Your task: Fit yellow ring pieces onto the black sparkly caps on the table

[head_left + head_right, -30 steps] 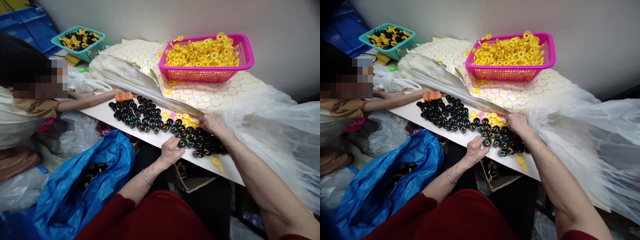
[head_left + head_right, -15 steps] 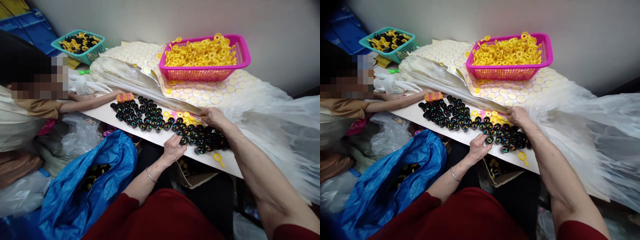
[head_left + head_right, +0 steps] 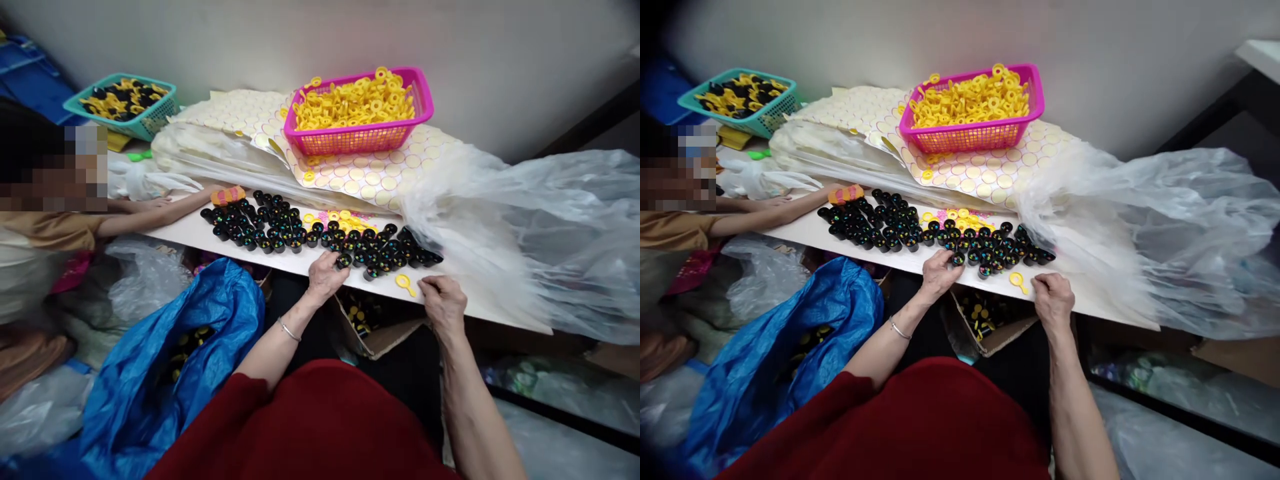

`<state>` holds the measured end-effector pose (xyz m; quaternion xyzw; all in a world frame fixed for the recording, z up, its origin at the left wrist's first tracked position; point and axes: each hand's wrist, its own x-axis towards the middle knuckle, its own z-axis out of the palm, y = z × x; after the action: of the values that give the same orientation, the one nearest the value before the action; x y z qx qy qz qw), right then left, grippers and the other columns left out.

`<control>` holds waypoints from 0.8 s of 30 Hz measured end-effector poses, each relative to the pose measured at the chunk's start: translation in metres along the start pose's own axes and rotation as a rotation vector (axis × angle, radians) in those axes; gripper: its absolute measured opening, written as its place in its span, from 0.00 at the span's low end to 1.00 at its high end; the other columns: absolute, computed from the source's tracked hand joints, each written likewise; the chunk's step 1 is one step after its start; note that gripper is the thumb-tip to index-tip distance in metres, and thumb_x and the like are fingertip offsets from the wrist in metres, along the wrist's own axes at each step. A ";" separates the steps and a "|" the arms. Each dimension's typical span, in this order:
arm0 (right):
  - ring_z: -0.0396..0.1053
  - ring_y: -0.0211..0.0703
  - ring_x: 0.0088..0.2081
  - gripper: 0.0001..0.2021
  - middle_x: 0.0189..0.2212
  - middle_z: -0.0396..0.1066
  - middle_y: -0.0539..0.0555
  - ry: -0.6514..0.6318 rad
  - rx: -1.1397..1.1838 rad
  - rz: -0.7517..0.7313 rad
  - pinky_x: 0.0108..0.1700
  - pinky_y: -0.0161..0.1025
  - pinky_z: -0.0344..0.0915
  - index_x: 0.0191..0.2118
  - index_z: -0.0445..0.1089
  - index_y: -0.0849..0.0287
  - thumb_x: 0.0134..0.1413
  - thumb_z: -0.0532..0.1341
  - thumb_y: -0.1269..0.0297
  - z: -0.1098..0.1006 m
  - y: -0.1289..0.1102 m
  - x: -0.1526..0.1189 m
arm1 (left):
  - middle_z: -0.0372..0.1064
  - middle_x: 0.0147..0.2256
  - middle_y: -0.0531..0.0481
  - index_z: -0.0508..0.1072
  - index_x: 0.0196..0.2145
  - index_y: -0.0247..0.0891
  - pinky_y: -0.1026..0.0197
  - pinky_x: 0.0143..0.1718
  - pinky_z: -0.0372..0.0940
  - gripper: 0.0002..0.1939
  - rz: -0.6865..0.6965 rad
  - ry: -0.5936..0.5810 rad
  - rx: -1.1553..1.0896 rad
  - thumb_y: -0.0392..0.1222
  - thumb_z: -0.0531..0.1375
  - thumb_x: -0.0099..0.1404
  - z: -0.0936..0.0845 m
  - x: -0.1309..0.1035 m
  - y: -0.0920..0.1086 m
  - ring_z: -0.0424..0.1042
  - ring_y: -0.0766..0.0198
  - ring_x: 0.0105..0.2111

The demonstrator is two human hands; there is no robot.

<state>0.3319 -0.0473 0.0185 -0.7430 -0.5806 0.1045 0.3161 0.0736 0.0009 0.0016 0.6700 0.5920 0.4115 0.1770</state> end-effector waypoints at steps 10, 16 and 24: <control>0.66 0.49 0.37 0.09 0.32 0.72 0.56 -0.080 0.096 -0.192 0.44 0.47 0.63 0.28 0.71 0.55 0.50 0.55 0.59 -0.014 0.011 -0.005 | 0.65 0.26 0.56 0.75 0.31 0.37 0.68 0.27 0.59 0.10 -0.060 -0.015 -0.129 0.40 0.64 0.48 0.000 0.001 0.000 0.62 0.72 0.25; 0.66 0.50 0.40 0.10 0.35 0.71 0.56 -0.085 0.156 -0.189 0.45 0.47 0.64 0.32 0.72 0.55 0.49 0.57 0.57 -0.012 0.016 -0.001 | 0.66 0.27 0.55 0.76 0.32 0.37 0.68 0.28 0.62 0.11 -0.113 0.000 -0.216 0.37 0.65 0.47 0.003 0.002 -0.001 0.65 0.71 0.26; 0.64 0.51 0.32 0.10 0.26 0.67 0.58 -0.015 0.036 -0.248 0.38 0.50 0.63 0.22 0.68 0.57 0.47 0.54 0.59 0.007 0.023 0.013 | 0.68 0.28 0.53 0.77 0.32 0.36 0.67 0.29 0.62 0.11 -0.078 0.002 -0.189 0.42 0.66 0.48 0.004 -0.001 -0.001 0.66 0.70 0.27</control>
<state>0.3508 -0.0356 0.0026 -0.6589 -0.6684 0.0803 0.3355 0.0766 0.0014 -0.0018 0.6264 0.5764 0.4589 0.2545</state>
